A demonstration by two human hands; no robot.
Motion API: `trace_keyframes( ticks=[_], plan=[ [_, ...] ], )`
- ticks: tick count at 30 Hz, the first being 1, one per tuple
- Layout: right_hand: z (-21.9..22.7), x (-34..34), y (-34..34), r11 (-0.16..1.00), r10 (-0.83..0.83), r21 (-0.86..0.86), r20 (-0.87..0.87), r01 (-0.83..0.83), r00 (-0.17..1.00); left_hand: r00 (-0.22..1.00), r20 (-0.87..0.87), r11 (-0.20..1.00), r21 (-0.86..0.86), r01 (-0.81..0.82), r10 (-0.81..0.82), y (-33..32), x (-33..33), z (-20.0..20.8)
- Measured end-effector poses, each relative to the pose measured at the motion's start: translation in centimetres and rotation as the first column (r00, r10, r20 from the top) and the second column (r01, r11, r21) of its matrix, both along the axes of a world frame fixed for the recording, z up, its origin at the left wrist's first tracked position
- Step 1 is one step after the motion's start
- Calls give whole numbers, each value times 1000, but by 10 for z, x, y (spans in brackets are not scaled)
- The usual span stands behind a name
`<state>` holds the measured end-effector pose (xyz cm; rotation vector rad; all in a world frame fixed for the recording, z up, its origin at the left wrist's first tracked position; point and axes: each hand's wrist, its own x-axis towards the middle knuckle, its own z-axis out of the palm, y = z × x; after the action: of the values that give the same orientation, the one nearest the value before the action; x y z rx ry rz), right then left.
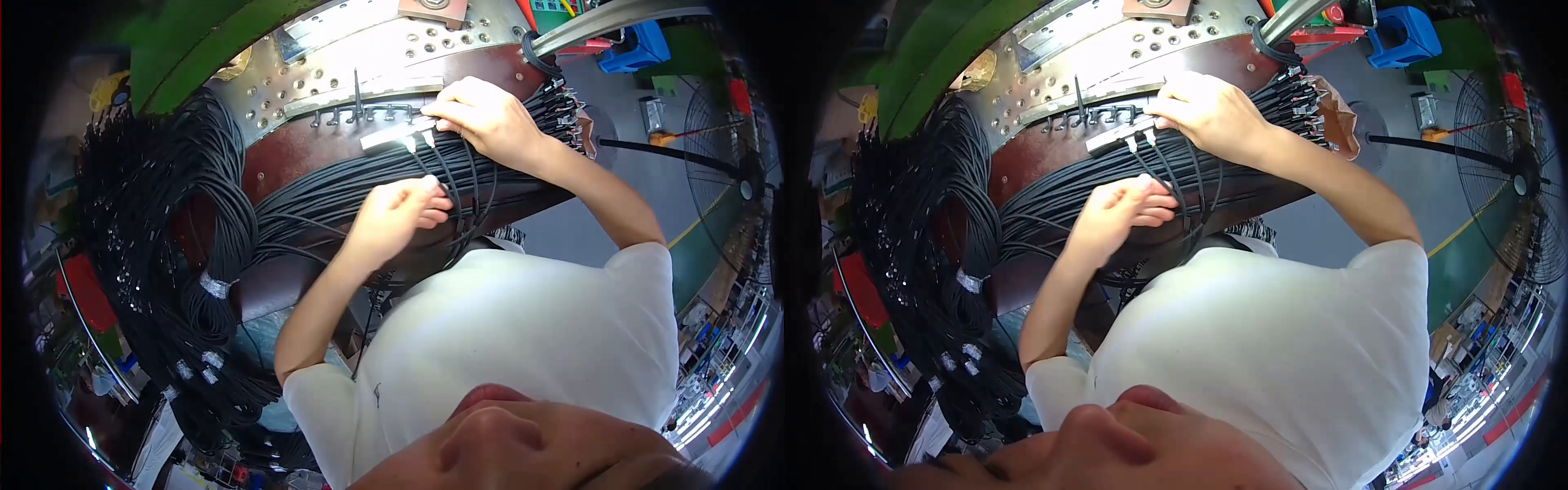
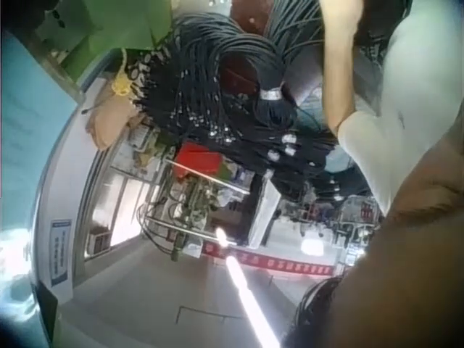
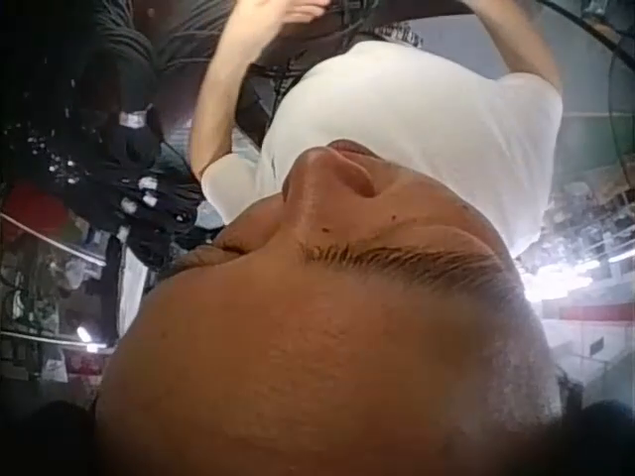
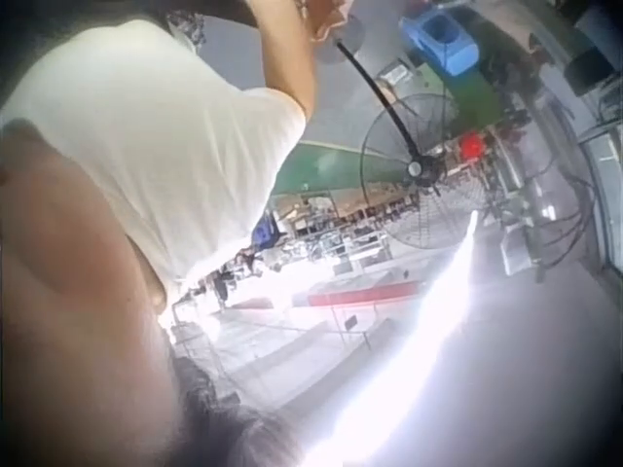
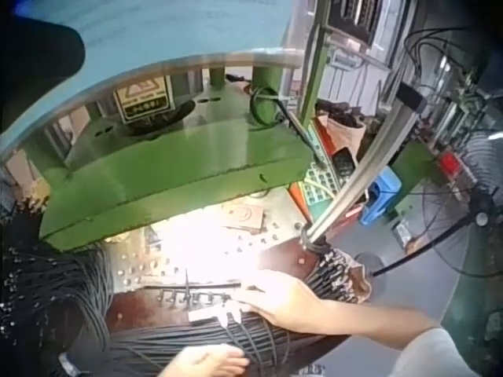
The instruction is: The person is assembling and connecting black cables into a testing or processing machine at a workbench.
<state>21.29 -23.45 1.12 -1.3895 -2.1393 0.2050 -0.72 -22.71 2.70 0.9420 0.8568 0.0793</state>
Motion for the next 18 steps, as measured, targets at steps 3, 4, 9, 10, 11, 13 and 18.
trace_keyframes(
  ticks=[3, 4, 9, 10, 11, 13, 18],
  plan=[
    [6, -4, 15, 999, 23, 47, -36, -22, 999, 977, 165, 991, -10, -132, 131, -19, 19, -4],
    [14, -8, 20, 995, 35, 95, -49, -31, 998, 944, 236, 973, -88, -215, 230, -26, 26, 3],
    [32, -8, 119, 971, 91, -161, -427, -174, 900, 833, 264, 871, -213, -442, 487, 72, 30, 47],
    [33, -4, 121, 973, 86, -159, -422, -167, 902, 804, 159, 809, -269, -523, 573, 100, 36, 52],
    [34, 2, 120, 977, 70, -156, -401, -143, 913, 842, 217, 869, -156, -470, 495, 121, 50, 61],
    [32, -5, 123, 978, 87, -141, -395, -154, 915, 769, 254, 805, -286, -520, 587, 175, 34, 26],
    [13, 16, 132, 985, 39, -147, -309, -89, 950, 715, 597, 878, -476, -48, 363, 189, 40, 1]
  ],
)
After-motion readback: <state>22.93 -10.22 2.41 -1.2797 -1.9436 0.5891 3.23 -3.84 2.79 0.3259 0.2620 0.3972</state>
